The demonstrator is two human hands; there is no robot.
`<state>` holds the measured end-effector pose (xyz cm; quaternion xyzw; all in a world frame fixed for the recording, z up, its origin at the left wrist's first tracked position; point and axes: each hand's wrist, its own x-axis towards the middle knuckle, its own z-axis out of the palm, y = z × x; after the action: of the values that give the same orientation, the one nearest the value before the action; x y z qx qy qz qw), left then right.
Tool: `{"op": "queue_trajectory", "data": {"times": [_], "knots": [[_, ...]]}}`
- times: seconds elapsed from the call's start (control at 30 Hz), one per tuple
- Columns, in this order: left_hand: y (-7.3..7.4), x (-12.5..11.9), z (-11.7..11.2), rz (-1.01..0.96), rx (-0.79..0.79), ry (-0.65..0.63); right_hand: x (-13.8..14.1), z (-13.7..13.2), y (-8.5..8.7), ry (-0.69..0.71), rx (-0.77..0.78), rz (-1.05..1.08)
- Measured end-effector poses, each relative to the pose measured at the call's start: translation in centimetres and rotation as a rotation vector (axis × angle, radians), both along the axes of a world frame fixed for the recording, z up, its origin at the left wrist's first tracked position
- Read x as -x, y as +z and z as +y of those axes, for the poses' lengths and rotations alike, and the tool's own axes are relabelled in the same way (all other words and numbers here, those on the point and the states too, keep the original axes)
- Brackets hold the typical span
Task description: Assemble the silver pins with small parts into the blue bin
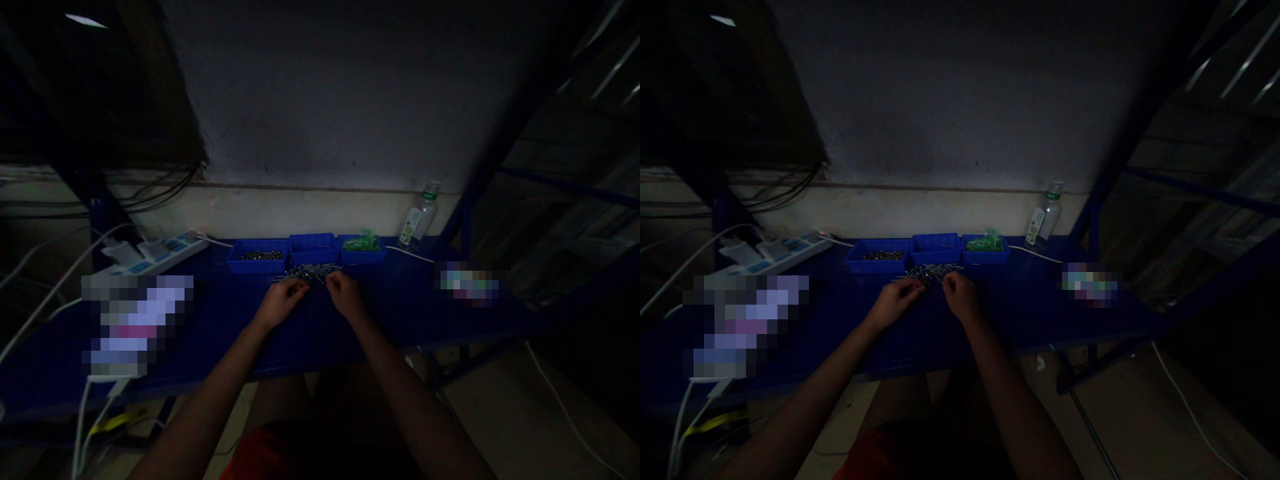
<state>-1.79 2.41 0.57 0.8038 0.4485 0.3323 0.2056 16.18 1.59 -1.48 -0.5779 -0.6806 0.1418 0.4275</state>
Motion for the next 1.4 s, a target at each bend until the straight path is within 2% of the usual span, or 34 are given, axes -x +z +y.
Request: {"op": "queue_trajectory", "data": {"times": [0.07,0.2,0.3,0.37,0.43,0.5,0.6,0.67,0.73,0.83,1.0,1.4], "knots": [[0.5,0.8,0.6,0.039,-0.093,0.16,0.0,0.6,-0.4,-0.068,0.05,-0.052],[2.2,3.1,2.7,0.17,-0.196,0.477,0.5,1.1,-0.7,-0.091,0.113,-0.194],[3.6,4.3,4.0,0.261,-0.193,0.613,0.9,1.1,-0.7,-0.123,0.136,-0.261],[4.1,4.1,4.1,0.289,-0.261,0.659,1.0,1.1,-0.7,-0.135,0.142,-0.302],[3.9,2.8,3.4,0.268,-0.347,0.594,1.1,1.2,-0.7,-0.14,0.133,-0.348],[3.0,1.0,2.1,0.209,-0.358,0.407,1.1,1.3,-0.8,-0.139,0.115,-0.398],[0.8,-1.5,0.3,0.136,-0.202,0.152,1.1,1.3,-0.8,-0.145,0.104,-0.437],[-0.5,-2.3,-0.4,0.1,-0.135,0.099,1.0,1.1,-0.8,-0.131,0.103,-0.425],[-1.3,-2.3,-0.5,0.05,-0.104,0.113,0.9,0.8,-0.7,-0.083,0.098,-0.388],[-1.5,-1.8,-0.1,-0.028,-0.029,0.147,0.7,0.2,-0.5,0.042,0.058,-0.323],[-1.2,-1.6,0.0,-0.03,0.007,0.025,0.7,-0.6,-0.3,0.224,-0.035,-0.318],[-1.1,-1.5,-0.2,-0.054,0.069,-0.007,0.4,-0.2,-0.4,0.228,-0.013,-0.11]]}}
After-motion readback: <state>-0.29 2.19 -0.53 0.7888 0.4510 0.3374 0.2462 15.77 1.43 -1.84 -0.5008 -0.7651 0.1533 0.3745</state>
